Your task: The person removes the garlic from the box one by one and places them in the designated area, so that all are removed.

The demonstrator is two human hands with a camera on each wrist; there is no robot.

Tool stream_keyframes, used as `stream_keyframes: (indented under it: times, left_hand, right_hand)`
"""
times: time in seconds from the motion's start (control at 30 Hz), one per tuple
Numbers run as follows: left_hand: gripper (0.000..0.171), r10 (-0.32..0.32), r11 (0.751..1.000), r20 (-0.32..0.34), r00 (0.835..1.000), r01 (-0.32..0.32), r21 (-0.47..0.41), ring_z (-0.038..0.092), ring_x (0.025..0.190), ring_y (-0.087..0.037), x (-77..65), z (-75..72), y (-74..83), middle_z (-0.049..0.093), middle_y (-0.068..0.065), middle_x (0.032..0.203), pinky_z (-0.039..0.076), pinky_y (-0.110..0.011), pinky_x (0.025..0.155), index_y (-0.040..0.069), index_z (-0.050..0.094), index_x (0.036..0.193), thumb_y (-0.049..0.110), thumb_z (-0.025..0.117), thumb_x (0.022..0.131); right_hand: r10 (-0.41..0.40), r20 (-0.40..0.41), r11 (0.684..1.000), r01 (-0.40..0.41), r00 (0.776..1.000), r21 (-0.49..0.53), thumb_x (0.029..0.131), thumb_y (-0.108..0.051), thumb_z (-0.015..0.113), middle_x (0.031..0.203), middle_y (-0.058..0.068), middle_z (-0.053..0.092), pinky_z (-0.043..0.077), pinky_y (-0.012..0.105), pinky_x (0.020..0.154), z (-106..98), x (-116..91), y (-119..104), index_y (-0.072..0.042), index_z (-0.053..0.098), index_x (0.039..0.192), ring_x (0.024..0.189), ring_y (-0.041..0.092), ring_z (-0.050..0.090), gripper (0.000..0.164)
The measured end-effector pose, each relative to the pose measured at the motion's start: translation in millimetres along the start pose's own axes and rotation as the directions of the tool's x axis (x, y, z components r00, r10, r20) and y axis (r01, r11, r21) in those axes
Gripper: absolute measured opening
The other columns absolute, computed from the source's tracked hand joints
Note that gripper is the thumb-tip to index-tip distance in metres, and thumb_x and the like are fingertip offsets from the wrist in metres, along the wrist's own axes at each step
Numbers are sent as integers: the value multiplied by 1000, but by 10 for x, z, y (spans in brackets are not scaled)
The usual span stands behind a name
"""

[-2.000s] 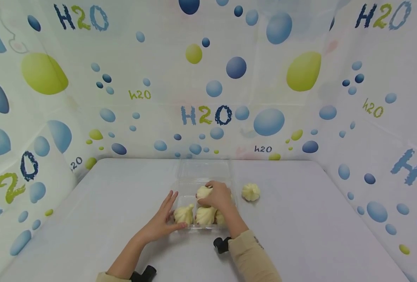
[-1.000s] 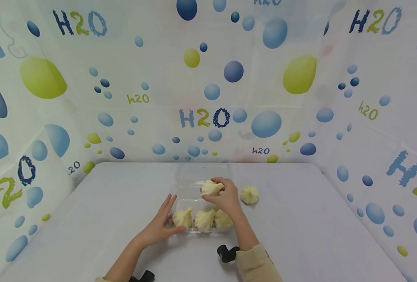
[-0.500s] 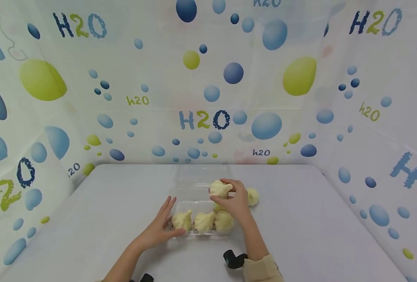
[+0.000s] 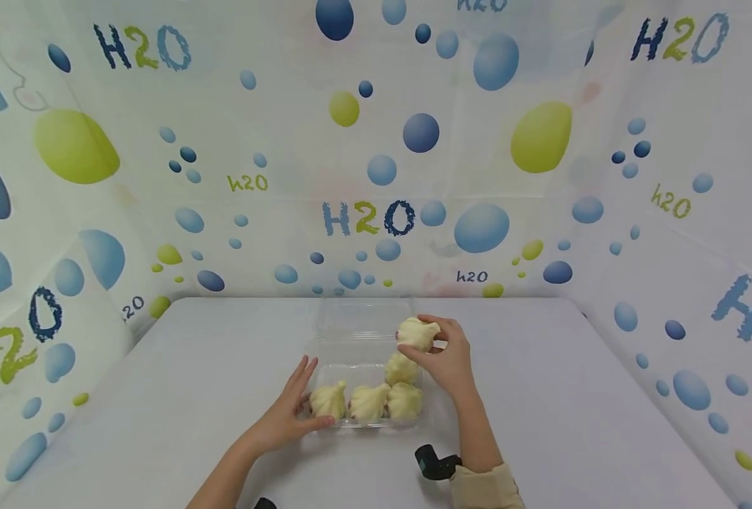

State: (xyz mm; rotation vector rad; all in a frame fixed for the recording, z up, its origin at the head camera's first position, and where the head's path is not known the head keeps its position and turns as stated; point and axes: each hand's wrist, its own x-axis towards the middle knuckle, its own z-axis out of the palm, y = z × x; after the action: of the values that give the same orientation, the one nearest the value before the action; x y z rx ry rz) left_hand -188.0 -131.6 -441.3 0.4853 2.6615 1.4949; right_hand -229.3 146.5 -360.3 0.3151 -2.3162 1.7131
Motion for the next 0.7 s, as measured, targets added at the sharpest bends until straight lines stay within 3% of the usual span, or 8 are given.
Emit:
stream_keyframes:
  times: [0.2,0.7]
  left_hand:
    - [101,-13,1000,-1,1000,13,1,36,123,-45,-3,-9,30,-7,-17,151,28,-58,98,14,8,148,38,74,75]
    - [101,-15,1000,-6,1000,15,13,32,125,-46,7,-7,26,-6,-18,151,26,-62,97,13,8,148,36,74,76]
  right_hand:
    - [36,-7,999,-35,999,6,70,-20,81,115,9,47,49,20,69,-50,100,230,-9,58,121,96,27,52,57]
    - [81,-90,996,-83,993,-19,71,-24,80,119,6,45,47,17,70,-272,102,254,-11,55,123,96,22,50,59]
